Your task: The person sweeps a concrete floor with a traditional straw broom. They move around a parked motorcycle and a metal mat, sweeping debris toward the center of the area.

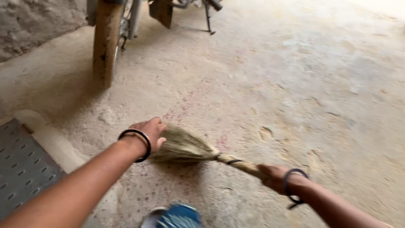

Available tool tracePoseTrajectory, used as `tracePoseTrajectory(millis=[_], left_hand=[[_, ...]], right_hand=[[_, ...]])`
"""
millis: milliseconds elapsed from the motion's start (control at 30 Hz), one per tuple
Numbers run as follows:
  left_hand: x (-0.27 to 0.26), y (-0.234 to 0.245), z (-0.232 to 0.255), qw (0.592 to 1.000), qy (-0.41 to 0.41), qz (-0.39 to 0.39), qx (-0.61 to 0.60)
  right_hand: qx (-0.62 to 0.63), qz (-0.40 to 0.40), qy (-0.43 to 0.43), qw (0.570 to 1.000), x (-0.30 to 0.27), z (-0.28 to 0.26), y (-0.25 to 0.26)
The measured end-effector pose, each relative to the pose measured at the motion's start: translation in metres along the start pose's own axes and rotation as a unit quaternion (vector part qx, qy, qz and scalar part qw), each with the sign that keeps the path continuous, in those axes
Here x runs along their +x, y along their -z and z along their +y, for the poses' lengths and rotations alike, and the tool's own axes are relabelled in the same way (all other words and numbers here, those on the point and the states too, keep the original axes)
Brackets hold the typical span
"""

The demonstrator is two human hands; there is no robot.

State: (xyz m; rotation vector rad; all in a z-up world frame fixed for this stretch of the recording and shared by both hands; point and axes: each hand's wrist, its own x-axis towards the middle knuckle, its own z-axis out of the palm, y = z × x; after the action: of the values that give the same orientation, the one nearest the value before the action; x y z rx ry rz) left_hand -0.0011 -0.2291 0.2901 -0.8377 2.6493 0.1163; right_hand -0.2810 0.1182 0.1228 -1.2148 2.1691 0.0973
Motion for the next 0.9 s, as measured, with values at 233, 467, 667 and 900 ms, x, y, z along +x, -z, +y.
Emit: tracePoseTrajectory(millis=[233, 467, 667, 900], left_hand=[[0.014, -0.085, -0.053, 0.99, 0.023, 0.085, -0.113], [0.012, -0.096, -0.077, 0.968, 0.052, 0.162, -0.182], [0.015, -0.13, -0.086, 0.969, 0.082, 0.156, -0.174], [-0.008, -0.124, -0.096, 0.973, 0.139, 0.077, -0.167]], right_hand=[[0.202, 0.047, -0.212, 0.955, 0.033, 0.018, 0.024], [0.239, 0.025, -0.157, 0.958, 0.005, -0.175, 0.046], [0.074, -0.059, 0.026, 0.995, 0.04, -0.261, 0.043], [0.195, -0.06, -0.139, 0.969, 0.101, -0.217, 0.063]])
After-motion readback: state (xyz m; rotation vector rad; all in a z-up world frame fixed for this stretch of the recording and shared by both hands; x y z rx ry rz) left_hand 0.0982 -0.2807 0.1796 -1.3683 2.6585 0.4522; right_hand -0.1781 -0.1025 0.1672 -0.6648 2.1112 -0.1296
